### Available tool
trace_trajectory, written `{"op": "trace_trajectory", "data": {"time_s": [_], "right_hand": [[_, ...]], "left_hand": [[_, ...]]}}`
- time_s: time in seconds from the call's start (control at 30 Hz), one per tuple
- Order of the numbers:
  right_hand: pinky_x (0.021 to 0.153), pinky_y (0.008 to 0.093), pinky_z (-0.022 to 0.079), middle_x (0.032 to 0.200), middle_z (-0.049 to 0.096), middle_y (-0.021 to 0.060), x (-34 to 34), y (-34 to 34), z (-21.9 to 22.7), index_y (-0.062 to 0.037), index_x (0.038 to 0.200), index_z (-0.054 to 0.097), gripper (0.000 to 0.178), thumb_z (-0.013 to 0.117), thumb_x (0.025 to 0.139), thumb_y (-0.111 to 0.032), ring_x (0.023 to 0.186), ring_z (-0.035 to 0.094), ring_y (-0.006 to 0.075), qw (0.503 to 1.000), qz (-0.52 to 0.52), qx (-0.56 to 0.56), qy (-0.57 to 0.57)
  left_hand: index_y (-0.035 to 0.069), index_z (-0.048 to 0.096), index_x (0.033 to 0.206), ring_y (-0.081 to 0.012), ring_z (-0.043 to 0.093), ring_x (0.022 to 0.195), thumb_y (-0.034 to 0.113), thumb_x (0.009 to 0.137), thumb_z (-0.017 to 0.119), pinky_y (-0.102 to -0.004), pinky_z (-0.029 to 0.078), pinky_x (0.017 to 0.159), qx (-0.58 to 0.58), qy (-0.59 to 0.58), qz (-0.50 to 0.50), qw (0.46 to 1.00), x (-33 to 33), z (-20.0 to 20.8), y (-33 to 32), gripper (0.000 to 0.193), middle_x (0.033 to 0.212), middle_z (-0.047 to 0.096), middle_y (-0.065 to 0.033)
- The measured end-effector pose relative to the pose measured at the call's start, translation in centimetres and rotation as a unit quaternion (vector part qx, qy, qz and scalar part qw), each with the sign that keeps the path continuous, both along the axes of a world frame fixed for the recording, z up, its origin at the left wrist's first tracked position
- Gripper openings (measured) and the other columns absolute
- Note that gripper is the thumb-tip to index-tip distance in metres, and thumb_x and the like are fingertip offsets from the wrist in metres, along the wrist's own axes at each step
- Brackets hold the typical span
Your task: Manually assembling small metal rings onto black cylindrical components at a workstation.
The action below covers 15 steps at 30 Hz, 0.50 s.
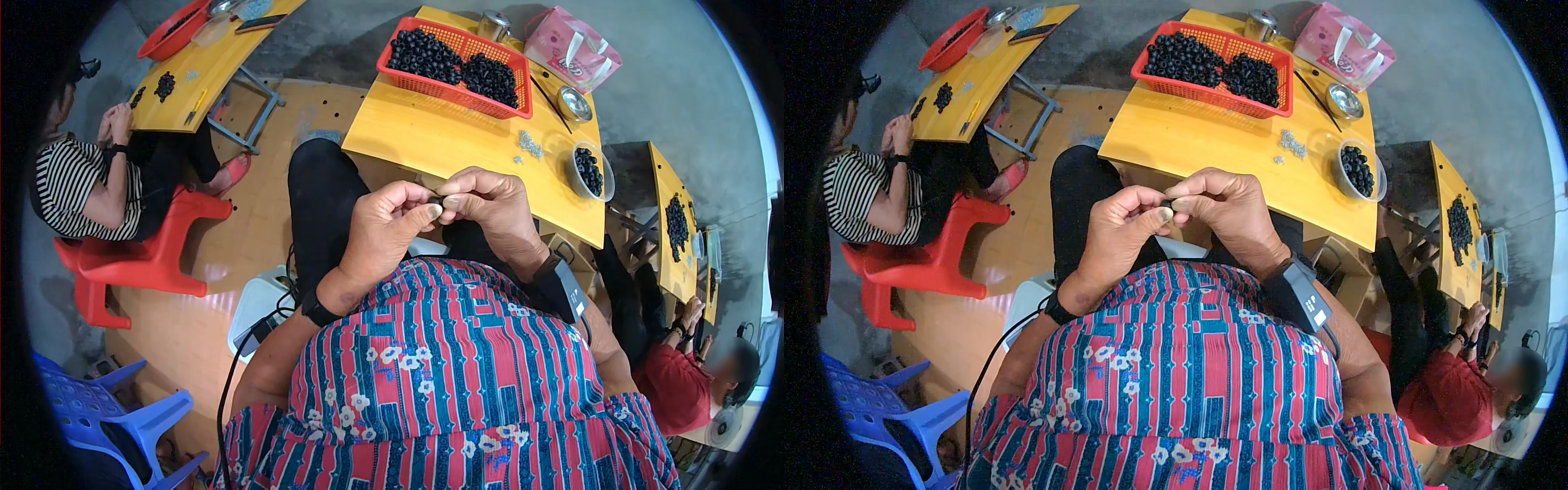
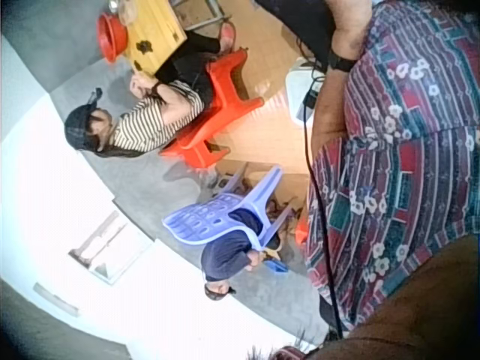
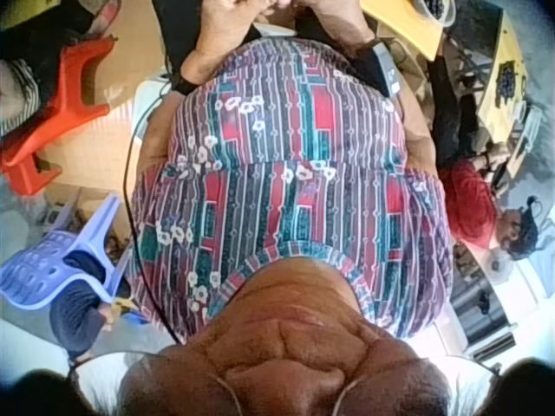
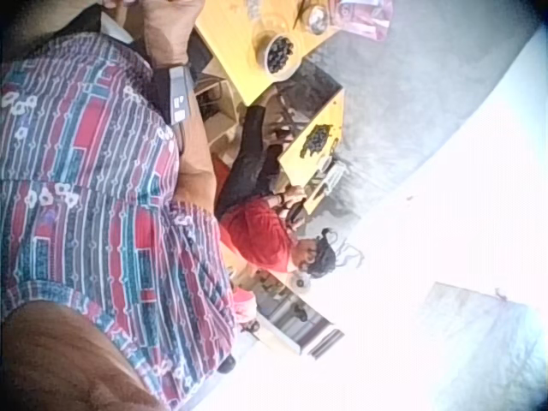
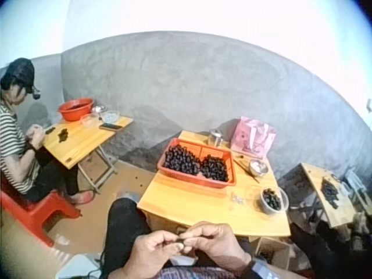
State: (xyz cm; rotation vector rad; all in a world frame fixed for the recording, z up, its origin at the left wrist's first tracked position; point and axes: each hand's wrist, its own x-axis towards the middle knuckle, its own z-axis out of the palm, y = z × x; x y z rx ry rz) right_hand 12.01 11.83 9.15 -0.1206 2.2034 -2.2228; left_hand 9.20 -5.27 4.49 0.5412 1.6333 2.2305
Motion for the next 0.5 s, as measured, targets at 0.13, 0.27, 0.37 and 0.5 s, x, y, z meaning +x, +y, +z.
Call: {"op": "trace_trajectory", "data": {"time_s": [0.13, 0.27, 0.37, 0.5], "right_hand": [[0.065, 0.0227, 0.05, 0.078, 0.065, 0.0073, 0.0, 0.2, 0.0, 0.0046, 0.092, 0.065, 0.012, 0.063, 0.08, 0.004, 0.069, 0.061, 0.0117, 0.991, -0.003, -0.086, -0.103], [0.065, 0.0232, 0.051, 0.077, 0.066, 0.0078, -0.3, 0.6, 0.0, 0.0044, 0.092, 0.065, 0.012, 0.064, 0.08, 0.003, 0.069, 0.061, 0.0118, 0.985, 0.022, -0.109, -0.129], [0.065, 0.0234, 0.051, 0.08, 0.065, 0.008, -0.2, 1.0, -0.6, 0.0039, 0.091, 0.066, 0.012, 0.065, 0.079, 0.004, 0.07, 0.062, 0.0124, 0.995, 0.038, -0.063, -0.061], [0.067, 0.0235, 0.051, 0.084, 0.063, 0.0076, 0.5, 0.8, -1.1, 0.0037, 0.091, 0.067, 0.012, 0.065, 0.078, 0.005, 0.071, 0.061, 0.0124, 0.999, 0.019, -0.032, 0.031]], "left_hand": [[-0.003, 0.06, 0.096, -0.0089, 0.06, 0.074, 0.005, 0.087, 0.06, -0.0221, 0.051, 0.069, -0.012, 0.01, -0.009, 1.0, -0.2, 0.1, 0.0, 0.011, 0.083, 0.064, -0.0055], [-0.003, 0.062, 0.093, -0.0063, 0.058, 0.071, 0.003, 0.085, 0.063, -0.0205, 0.051, 0.064, -0.005, 0.014, -0.001, 1.0, -0.2, 0.1, -0.1, 0.011, 0.079, 0.063, -0.0038], [-0.003, 0.062, 0.094, -0.0063, 0.059, 0.072, 0.004, 0.085, 0.062, -0.0202, 0.051, 0.064, 0.0, 0.019, -0.01, 1.0, -0.1, 0.0, 0.0, 0.012, 0.08, 0.063, -0.004], [-0.002, 0.06, 0.098, -0.0089, 0.061, 0.075, 0.008, 0.088, 0.061, -0.0219, 0.051, 0.069, 0.02, -0.007, -0.035, 0.999, 0.1, 0.0, 0.1, 0.014, 0.085, 0.064, -0.0056]]}}
